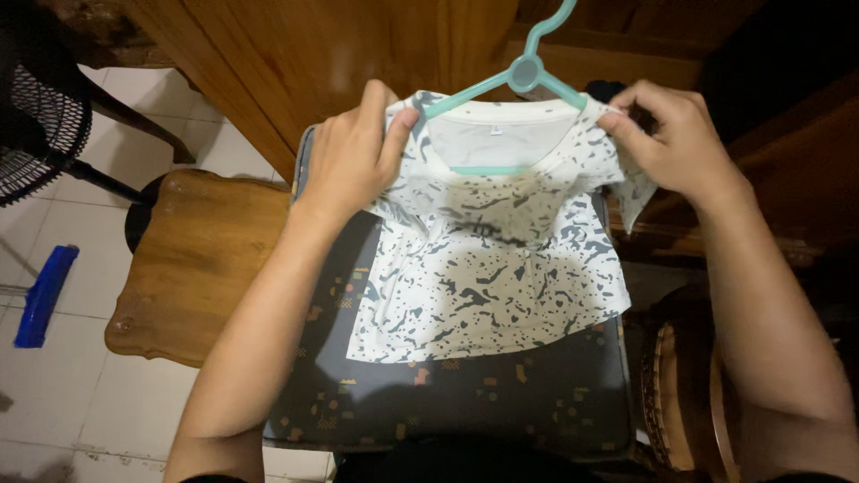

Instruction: The person removes a patterned shirt from a hanger and places it in a closet. Then, they lay a black t-shirt on an ironing board and use a lint roller to clean its surface.

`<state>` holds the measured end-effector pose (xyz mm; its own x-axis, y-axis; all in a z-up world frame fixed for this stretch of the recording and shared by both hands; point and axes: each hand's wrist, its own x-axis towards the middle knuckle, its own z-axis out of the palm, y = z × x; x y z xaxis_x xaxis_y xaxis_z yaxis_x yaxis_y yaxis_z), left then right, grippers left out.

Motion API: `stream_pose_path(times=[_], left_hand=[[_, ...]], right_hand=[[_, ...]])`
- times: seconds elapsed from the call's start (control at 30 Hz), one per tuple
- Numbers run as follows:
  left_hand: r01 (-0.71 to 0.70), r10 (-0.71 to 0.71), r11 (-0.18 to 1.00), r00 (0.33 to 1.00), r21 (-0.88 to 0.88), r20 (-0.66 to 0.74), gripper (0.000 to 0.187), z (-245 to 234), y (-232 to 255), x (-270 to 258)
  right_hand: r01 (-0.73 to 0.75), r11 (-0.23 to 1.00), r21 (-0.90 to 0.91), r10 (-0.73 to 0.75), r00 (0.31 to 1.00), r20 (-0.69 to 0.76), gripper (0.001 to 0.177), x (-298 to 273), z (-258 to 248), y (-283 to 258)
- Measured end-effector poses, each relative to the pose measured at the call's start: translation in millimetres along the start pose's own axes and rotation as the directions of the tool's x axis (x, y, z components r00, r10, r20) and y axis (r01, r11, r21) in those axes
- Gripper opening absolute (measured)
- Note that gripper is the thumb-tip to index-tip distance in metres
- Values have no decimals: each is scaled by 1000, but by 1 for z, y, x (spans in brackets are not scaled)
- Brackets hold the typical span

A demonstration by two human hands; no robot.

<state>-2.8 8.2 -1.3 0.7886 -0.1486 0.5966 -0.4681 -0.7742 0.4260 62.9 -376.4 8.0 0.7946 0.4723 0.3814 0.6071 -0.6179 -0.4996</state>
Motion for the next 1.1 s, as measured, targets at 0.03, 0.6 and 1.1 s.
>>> stream_pose_path(times=[0.03,0.6,1.1], left_hand=[[-1,1,1000,1000,-10,-16,28,2,-1,-1],[30,-17,992,995,-124,100,31,-7,13,-9],[223,-198,922,974,-317,109,14,-36,-32,-48]], right_hand=[[-57,998,-2,57,998,30,23,-1,-1,-1],[55,998,32,-53,997,-50,21,-15,-3,-18],[64,997,44,-57,986,-158,22,-23,-18,-3]])
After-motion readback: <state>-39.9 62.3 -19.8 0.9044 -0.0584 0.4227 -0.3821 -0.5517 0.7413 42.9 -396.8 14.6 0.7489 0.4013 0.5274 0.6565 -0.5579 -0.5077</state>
